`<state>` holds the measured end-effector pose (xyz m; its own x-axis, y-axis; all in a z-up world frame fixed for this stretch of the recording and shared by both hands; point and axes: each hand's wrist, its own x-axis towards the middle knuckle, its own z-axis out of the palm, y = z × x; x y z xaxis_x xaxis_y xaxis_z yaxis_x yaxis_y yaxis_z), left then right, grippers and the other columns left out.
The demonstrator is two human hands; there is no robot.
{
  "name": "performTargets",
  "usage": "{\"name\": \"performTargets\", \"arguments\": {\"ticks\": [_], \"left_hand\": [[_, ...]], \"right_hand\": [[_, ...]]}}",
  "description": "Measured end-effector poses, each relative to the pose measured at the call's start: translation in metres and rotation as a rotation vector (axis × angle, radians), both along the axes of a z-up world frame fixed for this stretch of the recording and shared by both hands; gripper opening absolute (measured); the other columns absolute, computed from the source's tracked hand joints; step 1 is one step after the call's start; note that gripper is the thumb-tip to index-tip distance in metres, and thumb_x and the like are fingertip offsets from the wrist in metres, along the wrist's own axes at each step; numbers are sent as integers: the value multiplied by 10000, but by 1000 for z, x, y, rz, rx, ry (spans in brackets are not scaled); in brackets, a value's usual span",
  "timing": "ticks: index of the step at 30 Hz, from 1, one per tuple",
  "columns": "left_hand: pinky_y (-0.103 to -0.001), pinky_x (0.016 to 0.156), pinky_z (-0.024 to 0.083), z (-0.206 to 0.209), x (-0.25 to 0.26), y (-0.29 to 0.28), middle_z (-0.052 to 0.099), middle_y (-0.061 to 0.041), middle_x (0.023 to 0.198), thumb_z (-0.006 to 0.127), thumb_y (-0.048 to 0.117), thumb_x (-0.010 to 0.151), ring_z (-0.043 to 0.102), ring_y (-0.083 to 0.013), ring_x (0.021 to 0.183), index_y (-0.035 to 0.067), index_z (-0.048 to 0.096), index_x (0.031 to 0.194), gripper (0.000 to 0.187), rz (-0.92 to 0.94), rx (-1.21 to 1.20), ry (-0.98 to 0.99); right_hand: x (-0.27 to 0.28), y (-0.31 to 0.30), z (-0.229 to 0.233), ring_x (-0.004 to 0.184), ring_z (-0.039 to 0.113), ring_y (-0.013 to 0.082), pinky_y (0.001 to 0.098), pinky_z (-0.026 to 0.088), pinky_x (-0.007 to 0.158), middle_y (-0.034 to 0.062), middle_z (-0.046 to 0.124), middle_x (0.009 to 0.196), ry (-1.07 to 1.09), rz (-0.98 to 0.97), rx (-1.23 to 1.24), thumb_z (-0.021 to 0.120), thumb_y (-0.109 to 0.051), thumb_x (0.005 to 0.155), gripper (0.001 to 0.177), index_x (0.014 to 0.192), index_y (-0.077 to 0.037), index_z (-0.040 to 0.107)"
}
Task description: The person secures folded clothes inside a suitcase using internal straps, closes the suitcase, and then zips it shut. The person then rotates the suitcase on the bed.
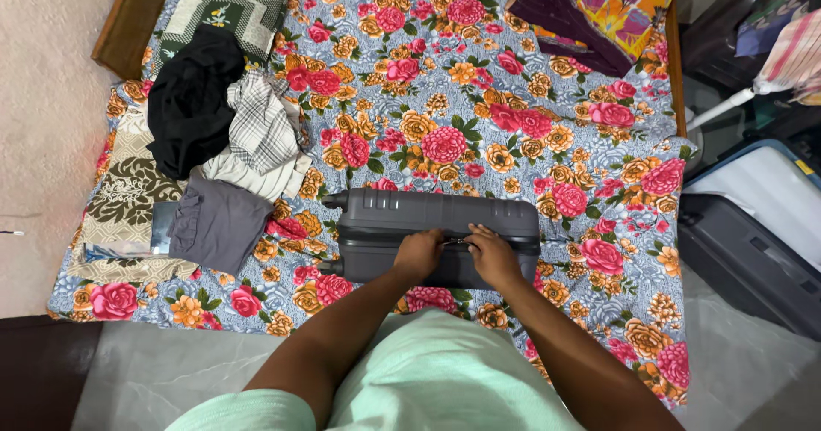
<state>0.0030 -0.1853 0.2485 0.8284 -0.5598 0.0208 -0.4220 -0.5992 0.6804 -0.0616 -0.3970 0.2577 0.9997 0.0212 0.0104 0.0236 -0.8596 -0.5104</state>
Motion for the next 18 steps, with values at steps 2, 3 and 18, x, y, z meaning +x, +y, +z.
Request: {"name": "performTargets", "arguments": {"ticks": [2, 3, 18], "left_hand": [[-527, 835, 535, 5, 1, 4, 736, -174, 991, 640, 214, 935, 697, -402, 925, 91, 656, 1045, 166, 2, -4, 57], [-527, 843, 536, 7, 2, 6, 738, -174, 993, 638, 229, 949, 695, -407, 929, 90, 653, 1033, 163, 5, -7, 84], [-521, 765, 530, -10, 7, 9, 715, -170, 863, 672, 239, 947, 691, -399, 855, 73, 590, 988, 190, -19, -75, 80]], "right_hand": [[-1, 3, 4, 1399, 503, 300, 453, 390, 1155, 101, 599, 1455, -4, -3, -12, 669, -108, 914, 194, 1100, -78, 718], [-1, 3, 7, 1397, 505, 297, 440, 400, 1150, 98, 599, 1453, -3, -6, -9, 671, -111, 911, 201, 1105, -80, 716], [-21, 24, 52, 1447, 408, 341, 442, 380, 1135, 163, 451, 1552, 27, -44, -94, 706, -157, 875, 426, 1292, -92, 648]]}}
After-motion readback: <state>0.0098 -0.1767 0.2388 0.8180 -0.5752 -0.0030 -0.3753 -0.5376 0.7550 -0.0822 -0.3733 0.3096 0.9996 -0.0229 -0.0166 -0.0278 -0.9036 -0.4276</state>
